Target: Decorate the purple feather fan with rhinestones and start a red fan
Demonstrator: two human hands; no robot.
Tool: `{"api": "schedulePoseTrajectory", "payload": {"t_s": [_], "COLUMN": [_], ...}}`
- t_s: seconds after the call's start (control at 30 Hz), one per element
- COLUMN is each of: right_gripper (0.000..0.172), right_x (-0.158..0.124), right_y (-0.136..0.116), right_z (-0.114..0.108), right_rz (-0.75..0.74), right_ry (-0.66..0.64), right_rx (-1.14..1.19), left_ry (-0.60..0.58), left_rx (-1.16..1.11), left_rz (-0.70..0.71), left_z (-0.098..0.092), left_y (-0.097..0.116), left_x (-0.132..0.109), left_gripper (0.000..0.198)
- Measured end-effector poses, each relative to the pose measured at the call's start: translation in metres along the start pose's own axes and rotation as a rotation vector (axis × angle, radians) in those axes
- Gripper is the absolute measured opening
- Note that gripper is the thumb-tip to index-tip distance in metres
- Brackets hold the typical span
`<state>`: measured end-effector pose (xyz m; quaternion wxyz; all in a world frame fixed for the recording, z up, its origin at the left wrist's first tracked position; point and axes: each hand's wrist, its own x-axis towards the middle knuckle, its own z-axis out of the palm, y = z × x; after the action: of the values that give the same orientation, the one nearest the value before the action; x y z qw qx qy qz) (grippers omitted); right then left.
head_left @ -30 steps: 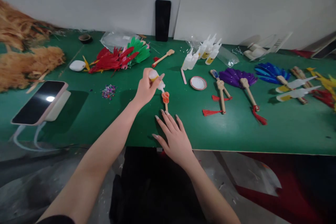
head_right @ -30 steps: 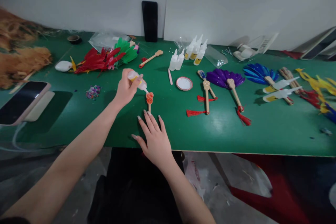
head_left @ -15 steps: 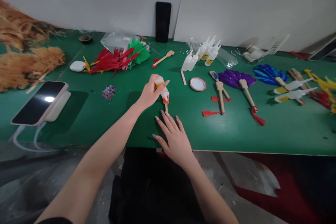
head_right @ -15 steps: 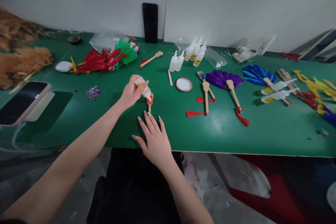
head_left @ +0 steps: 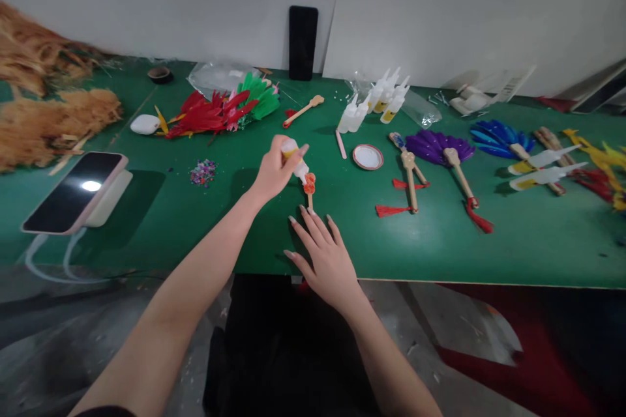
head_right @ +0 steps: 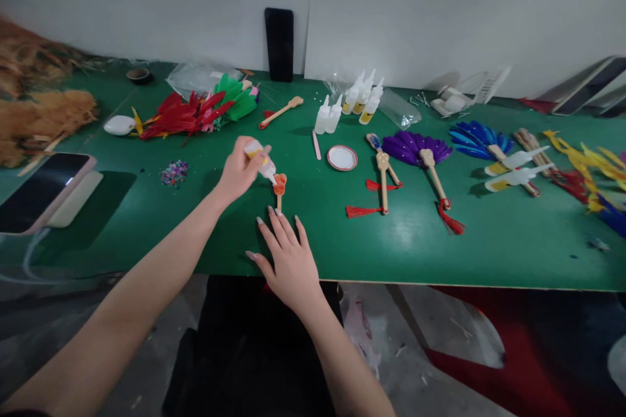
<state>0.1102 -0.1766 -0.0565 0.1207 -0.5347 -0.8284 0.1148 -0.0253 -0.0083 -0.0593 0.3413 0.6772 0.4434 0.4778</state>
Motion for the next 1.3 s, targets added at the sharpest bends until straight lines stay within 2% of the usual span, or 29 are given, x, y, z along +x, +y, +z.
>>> {"api": "schedulePoseTrajectory", "payload": {"t_s": [0.1, 0.27, 0.37, 0.53, 0.7, 0.87, 1.07, 1.2, 1.3], "right_gripper": [0.055, 0.055, 0.056, 0.055, 0.055, 0.055, 0.055, 0.055, 0.055], "right_x": [0.0001, 0.0000, 0.0001, 0.0001, -0.0001, 0.0003, -0.0002, -0.0001, 0.0003], "right_y": [0.0004, 0.0004, 0.0001, -0.0002, 0.0002, -0.0001, 0.0000, 0.0004, 0.0003], "right_z": [0.0000, 0.0004, 0.0005, -0.0002, -0.0002, 0.0006, 0.0003, 0.0006, 0.0009], "right_rz": [0.003, -0.007, -0.004, 0.000, -0.003, -0.004, -0.001, -0.004, -0.006], "right_ry": [0.000, 0.011, 0.008, -0.002, 0.007, 0.022, 0.012, 0.014, 0.025], "right_rx": [0.000, 0.009, 0.010, 0.006, 0.011, 0.019, 0.012, 0.009, 0.016], "left_ry": [-0.056, -0.079, -0.139, -0.037, -0.100, -0.011, -0.070, -0.007, 0.029], "left_rx": [0.019, -0.096, -0.028, 0.055, 0.013, -0.031, -0.010, 0.072, 0.048], "left_rz": [-0.012, -0.025, -0.013, 0.044, 0.024, 0.008, 0.023, 0.061, 0.057], "left_z": [0.0004, 0.0003, 0.0011, 0.0024, 0.0020, 0.0017, 0.0088, 0.0038, 0.0020], "left_y": [0.0020, 0.0052, 0.0059, 0.0041, 0.0011, 0.0027, 0.0068, 0.0047, 0.0037], "left_x": [-0.0012, -0.0030, -0.0041, -0.0049, -0.0037, -0.0024, -0.0061, -0.0042, -0.0034], "left_gripper": [0.028, 0.026, 0.026, 0.024, 0.025, 0.029, 0.032, 0.028, 0.028]}}
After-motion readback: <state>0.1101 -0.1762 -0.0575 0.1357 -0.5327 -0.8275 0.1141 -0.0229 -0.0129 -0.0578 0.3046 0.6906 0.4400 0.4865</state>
